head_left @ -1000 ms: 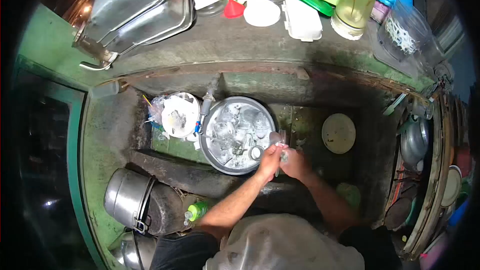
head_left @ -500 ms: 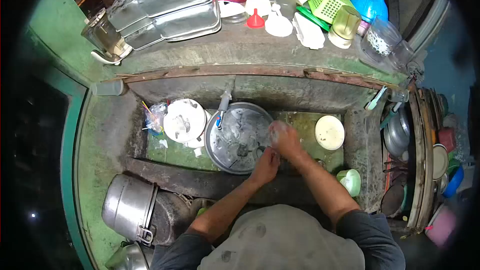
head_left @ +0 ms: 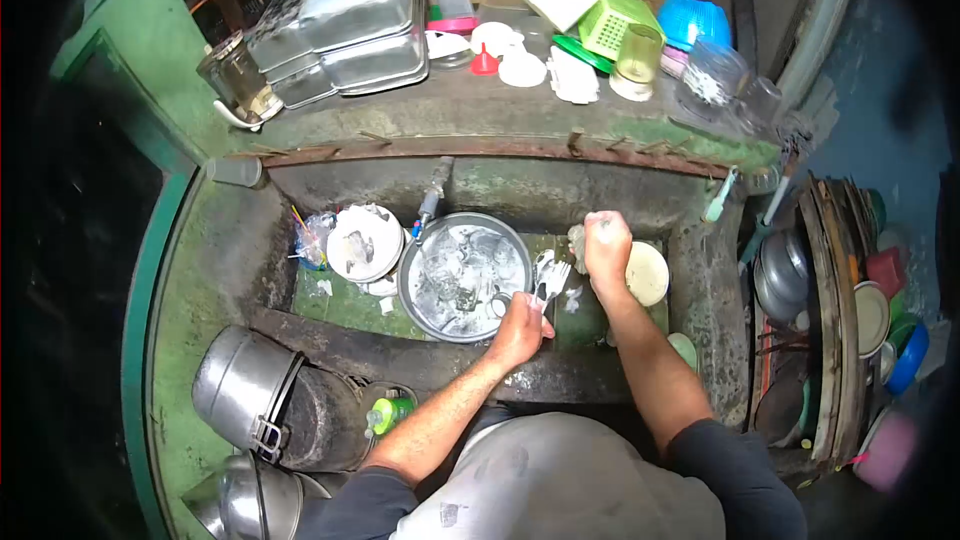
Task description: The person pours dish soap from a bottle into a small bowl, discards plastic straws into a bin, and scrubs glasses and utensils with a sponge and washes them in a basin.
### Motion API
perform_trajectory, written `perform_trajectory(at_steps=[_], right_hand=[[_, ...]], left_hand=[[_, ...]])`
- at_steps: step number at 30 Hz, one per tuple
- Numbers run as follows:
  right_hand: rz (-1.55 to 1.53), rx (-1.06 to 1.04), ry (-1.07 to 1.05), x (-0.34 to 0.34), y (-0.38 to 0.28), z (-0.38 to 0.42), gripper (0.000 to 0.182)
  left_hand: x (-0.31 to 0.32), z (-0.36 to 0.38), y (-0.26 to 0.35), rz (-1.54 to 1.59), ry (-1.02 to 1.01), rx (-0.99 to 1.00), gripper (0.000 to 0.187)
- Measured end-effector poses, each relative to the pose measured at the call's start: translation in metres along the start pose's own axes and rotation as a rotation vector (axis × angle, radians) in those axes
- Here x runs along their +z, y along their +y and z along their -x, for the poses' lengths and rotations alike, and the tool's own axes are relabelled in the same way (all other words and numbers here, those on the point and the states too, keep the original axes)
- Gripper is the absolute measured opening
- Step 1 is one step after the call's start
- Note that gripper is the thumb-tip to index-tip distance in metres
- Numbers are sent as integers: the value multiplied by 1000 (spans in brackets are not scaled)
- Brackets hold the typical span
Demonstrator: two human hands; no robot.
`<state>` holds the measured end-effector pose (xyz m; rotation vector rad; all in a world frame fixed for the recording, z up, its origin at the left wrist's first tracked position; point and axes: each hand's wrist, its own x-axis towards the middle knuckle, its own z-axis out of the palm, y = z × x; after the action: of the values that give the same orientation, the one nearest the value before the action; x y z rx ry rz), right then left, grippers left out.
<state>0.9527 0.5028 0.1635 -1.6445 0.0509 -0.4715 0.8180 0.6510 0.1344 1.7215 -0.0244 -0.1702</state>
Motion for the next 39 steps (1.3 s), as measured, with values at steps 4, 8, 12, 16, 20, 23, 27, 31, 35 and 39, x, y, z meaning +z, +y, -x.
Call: perform_trajectory(at_steps=[4, 8, 12, 16, 20, 23, 27, 31, 35, 39], right_hand=[[300, -521, -259, -48, -21, 56, 8], [331, -391, 21, -90, -7, 30, 13], [-409, 368, -17, -131, -10, 29, 12], [215, 42, -73, -121, -19, 73, 30], [316, -299, -72, -117, -16, 34, 21], [231, -126, 79, -120, -6, -2, 19], [-83, 44, -88, -98, 8, 33, 17], [376, -157, -187, -67, 12, 43, 14], [243, 52, 4, -46, 36, -9, 23], [-755, 723, -377, -40, 44, 2, 32]], left_hand=[[64, 11, 14, -138, 14, 249, 20], [98, 26, 17, -166, -5, 144, 22], [119, 32, 38, -23, 21, 7, 13], [141, 22, 12, -221, 213, 411, 14], [127, 28, 20, 24, 59, 140, 12], [117, 34, 29, 175, 11, -27, 12], [96, 24, 29, 163, 21, -14, 16], [80, 19, 11, -58, 16, 68, 16], [41, 15, -26, 16, -72, 120, 18], [-10, 4, -10, 900, -207, -514, 8]])
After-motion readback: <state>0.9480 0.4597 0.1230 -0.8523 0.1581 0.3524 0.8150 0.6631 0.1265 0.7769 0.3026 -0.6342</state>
